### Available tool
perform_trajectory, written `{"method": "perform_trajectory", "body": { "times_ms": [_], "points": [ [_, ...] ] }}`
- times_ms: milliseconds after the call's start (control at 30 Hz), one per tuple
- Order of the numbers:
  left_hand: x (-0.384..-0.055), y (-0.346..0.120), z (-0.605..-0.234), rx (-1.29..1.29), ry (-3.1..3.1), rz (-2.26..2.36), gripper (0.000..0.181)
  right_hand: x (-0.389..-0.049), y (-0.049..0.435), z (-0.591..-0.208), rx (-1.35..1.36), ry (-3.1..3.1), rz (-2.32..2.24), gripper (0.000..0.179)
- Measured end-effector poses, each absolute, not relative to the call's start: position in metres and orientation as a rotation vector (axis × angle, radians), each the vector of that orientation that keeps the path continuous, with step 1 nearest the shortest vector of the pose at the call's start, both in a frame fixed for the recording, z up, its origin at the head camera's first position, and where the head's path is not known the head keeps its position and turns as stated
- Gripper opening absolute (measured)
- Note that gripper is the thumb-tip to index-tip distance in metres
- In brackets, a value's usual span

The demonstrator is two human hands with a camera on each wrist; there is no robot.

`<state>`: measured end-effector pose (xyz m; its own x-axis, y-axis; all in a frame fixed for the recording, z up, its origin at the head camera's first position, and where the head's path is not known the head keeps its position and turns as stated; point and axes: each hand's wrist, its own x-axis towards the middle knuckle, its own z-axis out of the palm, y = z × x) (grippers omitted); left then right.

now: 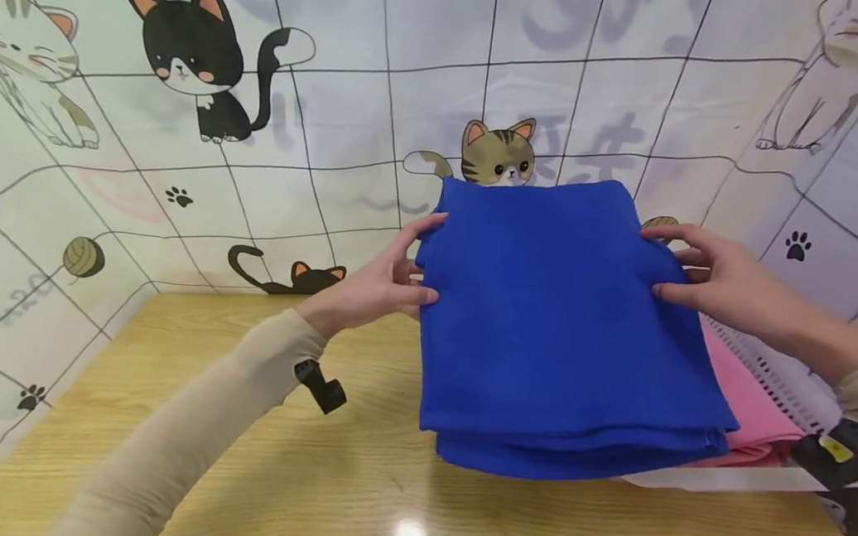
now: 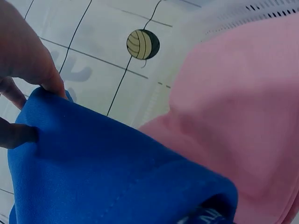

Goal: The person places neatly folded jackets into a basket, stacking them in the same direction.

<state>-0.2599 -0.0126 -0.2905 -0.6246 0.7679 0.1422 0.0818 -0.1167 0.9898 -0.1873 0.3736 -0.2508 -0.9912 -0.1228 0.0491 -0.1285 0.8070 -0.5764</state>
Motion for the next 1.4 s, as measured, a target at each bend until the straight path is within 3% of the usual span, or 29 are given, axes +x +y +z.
{"method": "perform_trajectory", "body": {
  "times_ms": [200,433,700,1400],
  "points": [
    [-0.259,0.012,-0.287,0.943,1.624,1.828,0.087,-0.191,0.392,-0.244,0.170,-3.012,0.839,0.071],
    [-0.258,0.040,-0.292,0.939,1.580,1.872,0.087,-0.211,0.444,-0.257,0.199,-2.968,0.726,0.082],
    [-0.255,0.071,-0.294,0.938,1.472,1.958,0.085,-0.207,0.455,-0.248,0.090,-2.953,0.741,0.084],
    [-0.251,0.134,-0.315,0.826,1.447,1.990,0.087,-0.227,0.536,-0.266,0.211,-2.846,0.724,0.096]
  ]
}}
